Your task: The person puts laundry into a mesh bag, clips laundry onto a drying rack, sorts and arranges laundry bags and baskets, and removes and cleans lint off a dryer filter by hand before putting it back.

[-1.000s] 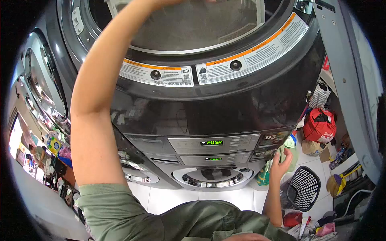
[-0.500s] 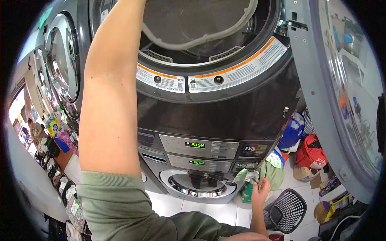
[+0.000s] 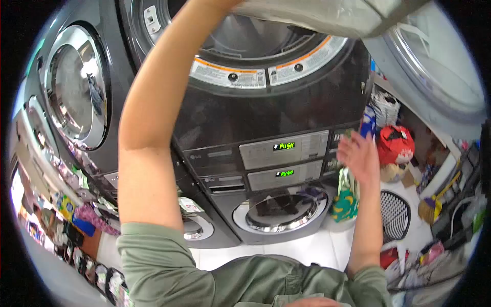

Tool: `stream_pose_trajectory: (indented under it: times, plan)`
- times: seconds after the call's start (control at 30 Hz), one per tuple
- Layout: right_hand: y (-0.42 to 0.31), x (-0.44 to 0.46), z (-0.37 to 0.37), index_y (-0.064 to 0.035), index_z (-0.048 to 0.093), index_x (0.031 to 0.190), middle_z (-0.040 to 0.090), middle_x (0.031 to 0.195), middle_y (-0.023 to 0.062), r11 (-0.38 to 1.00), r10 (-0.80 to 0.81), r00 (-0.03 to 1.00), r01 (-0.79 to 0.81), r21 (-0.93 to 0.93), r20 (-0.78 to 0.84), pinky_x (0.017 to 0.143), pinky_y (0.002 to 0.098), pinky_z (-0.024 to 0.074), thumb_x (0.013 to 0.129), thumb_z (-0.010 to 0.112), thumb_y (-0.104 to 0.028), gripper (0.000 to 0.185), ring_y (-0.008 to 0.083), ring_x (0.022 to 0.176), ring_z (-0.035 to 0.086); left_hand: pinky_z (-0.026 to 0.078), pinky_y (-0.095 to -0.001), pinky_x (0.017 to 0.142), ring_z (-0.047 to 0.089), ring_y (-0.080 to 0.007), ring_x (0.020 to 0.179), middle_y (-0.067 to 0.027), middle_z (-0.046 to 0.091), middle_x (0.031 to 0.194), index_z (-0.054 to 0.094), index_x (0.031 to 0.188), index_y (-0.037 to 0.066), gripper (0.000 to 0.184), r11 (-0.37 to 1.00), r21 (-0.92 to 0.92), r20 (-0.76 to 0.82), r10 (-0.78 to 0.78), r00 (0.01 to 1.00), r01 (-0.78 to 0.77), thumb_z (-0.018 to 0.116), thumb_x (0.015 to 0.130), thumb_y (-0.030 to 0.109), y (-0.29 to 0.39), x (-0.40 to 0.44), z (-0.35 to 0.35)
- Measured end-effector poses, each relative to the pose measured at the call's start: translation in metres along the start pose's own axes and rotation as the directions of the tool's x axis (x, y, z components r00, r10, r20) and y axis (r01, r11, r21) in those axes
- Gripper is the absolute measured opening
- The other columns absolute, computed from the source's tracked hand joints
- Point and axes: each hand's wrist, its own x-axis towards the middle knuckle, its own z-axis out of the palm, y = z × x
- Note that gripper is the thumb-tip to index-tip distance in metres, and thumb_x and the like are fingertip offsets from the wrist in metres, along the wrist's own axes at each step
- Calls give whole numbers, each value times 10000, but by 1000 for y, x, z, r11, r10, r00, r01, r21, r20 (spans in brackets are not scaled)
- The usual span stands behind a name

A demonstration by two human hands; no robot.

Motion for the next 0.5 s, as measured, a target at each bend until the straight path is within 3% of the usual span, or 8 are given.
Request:
stream_pose_trajectory:
  times: [0.07, 0.13, 0.23, 0.27, 0.33, 0.37, 0.43, 0.5]
  plan:
    - [-7, 10, 45, -37, 439, 1120, 475, 1153, 210, 991, 25, 989, -43, 124, 144, 790, 480, 430, 845, 358, -501, 546, 310, 960, 529, 332, -335, 434, 425, -233, 486, -51, 362, 533, 377, 526, 95, 497, 997, -77, -57, 14, 998, -19, 721, 491, 453, 37, -3, -32]
    - [0, -16, 98, -13, 473, 1089, 492, 1138, 204, 985, -1, 978, -35, 169, 209, 789, 439, 443, 834, 374, -503, 561, 301, 933, 546, 353, -321, 441, 467, -218, 521, -45, 401, 549, 425, 580, 113, 332, 990, -90, 14, 113, 993, -112, 618, 683, 363, 54, -37, -48]
    - [10, -37, 90, 10, 552, 1000, 600, 949, 169, 997, 76, 995, -76, 4, -63, 741, 353, 476, 816, 467, -393, 451, 269, 795, 596, 339, -258, 445, 430, -145, 504, -1, 411, 596, 482, 633, 141, 281, 967, -236, -209, 49, 977, -99, 542, 646, 415, 123, -94, -77]
    - [20, -45, 61, 37, 558, 998, 627, 833, 152, 998, 33, 986, -42, -52, -161, 711, 346, 490, 792, 510, -236, 345, 256, 726, 609, 381, -288, 481, 487, -192, 558, -29, 486, 619, 534, 647, 108, 422, 942, -336, -37, -17, 999, 3, 650, 551, 502, 147, -113, -101]
    - [38, -98, 63, 59, 527, 1039, 609, 928, 156, 996, 50, 977, -64, -62, -205, 732, 327, 489, 725, 507, -71, 340, 235, 800, 603, 366, -272, 497, 469, -173, 534, 5, 441, 595, 504, 634, 120, 431, 893, -403, -108, -264, 958, 200, 623, 569, 528, 188, -140, -118]
    - [55, -122, 70, 57, 509, 1062, 601, 963, 156, 995, -51, 972, 29, -99, -228, 745, 325, 487, 709, 494, -36, 365, 230, 833, 599, 407, -347, 712, 525, -234, 779, -70, 522, 835, 540, 777, 100, 569, 844, -402, 80, -355, 931, 356, 589, 584, 633, 209, -168, -130]
    - [80, -166, 75, 46, 481, 1091, 589, 999, 148, 965, -211, 916, 141, -220, -342, 781, 320, 469, 706, 499, -38, 394, 220, 879, 581, 297, -422, 919, 400, -288, 1076, -147, 398, 1157, 472, 1067, 93, 736, 385, -555, 202, -798, 568, 738, 531, 627, 680, 267, -206, -136]
    - [98, -194, 72, 36, 452, 1120, 577, 1036, 139, 906, -371, 835, 229, -355, -407, 817, 315, 451, 703, 504, -40, 427, 210, 926, 562, 219, -446, 985, 224, -316, 1221, -163, 174, 1334, 233, 1294, 96, 907, -607, -626, 673, -737, -53, 490, 466, 662, 704, 346, -252, -146]
